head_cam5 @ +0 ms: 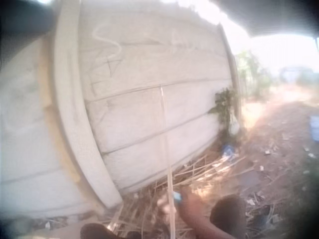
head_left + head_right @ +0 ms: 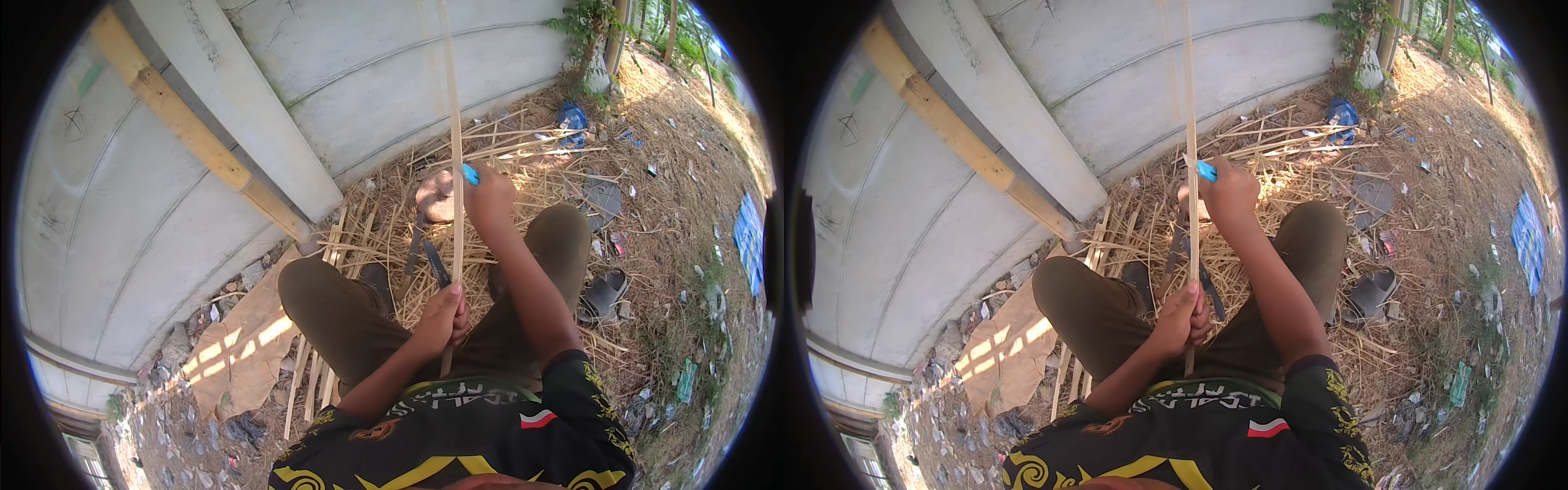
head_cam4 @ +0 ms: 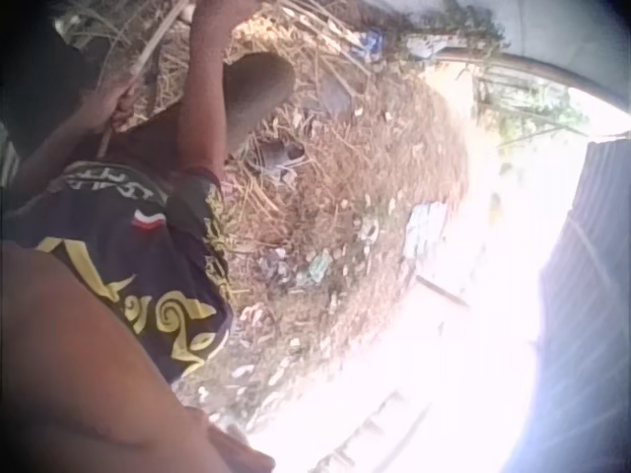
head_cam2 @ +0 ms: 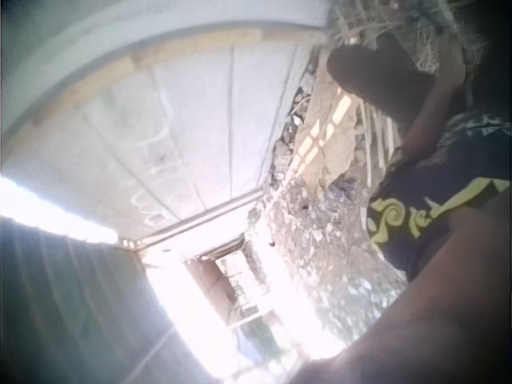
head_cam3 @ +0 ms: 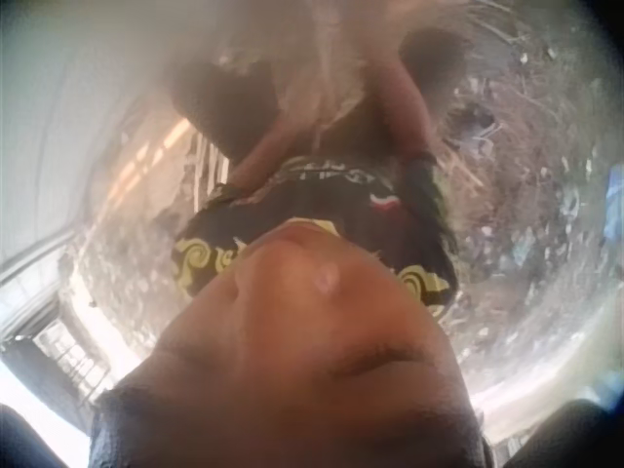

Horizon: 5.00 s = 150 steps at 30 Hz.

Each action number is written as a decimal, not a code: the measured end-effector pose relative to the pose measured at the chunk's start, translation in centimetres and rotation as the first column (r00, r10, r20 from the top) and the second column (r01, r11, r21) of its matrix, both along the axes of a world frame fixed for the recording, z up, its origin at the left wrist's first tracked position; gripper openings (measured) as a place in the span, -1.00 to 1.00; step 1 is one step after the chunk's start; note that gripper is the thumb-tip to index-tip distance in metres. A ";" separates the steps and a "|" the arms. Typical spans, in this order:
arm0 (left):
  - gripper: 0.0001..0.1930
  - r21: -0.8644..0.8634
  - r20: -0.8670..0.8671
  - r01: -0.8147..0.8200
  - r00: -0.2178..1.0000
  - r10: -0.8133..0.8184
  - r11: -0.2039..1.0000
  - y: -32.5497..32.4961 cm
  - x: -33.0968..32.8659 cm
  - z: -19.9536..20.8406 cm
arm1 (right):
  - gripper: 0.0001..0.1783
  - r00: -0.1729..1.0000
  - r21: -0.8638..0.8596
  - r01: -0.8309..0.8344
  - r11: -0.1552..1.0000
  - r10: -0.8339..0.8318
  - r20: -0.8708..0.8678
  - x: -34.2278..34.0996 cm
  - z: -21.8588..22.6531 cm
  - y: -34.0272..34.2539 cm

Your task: The person sits on the ground and uses a large knife to shave and smooth a long, thin bamboo stick. They hold the stick with one hand and repeatedly scrape the blade along its length to remove the outer layer and refine the surface.

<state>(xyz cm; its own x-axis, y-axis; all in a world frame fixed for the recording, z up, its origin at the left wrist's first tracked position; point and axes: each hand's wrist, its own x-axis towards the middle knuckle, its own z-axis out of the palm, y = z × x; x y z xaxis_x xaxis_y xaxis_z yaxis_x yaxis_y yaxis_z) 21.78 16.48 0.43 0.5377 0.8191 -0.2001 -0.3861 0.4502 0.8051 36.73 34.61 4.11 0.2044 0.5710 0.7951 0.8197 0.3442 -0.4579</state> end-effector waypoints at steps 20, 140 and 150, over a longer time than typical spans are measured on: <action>-0.58 -0.055 -0.021 -0.021 1.000 0.020 0.998 -0.9 -0.5 -0.3 | -0.90 0.992 -0.103 0.033 0.994 -0.020 0.125 3.1 0.1 1.1; -0.63 0.199 -0.888 -0.014 0.421 0.186 0.980 -14.6 -12.6 2.0 | -0.32 0.353 -0.194 -0.800 0.567 0.185 -0.917 3.0 -2.0 0.6; -0.52 0.207 -0.807 -0.050 0.555 0.200 0.977 -14.5 -12.0 1.7 | -0.45 0.399 -0.292 -0.841 0.456 0.159 -0.903 3.1 -2.0 0.3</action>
<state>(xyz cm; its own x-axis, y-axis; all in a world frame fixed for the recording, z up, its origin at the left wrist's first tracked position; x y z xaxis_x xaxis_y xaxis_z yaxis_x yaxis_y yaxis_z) 9.74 1.95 2.10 0.0914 0.9226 -0.3747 0.4315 0.3024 0.8499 39.79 34.94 2.10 -0.1083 0.9891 -0.1001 -0.1293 -0.1138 -0.9850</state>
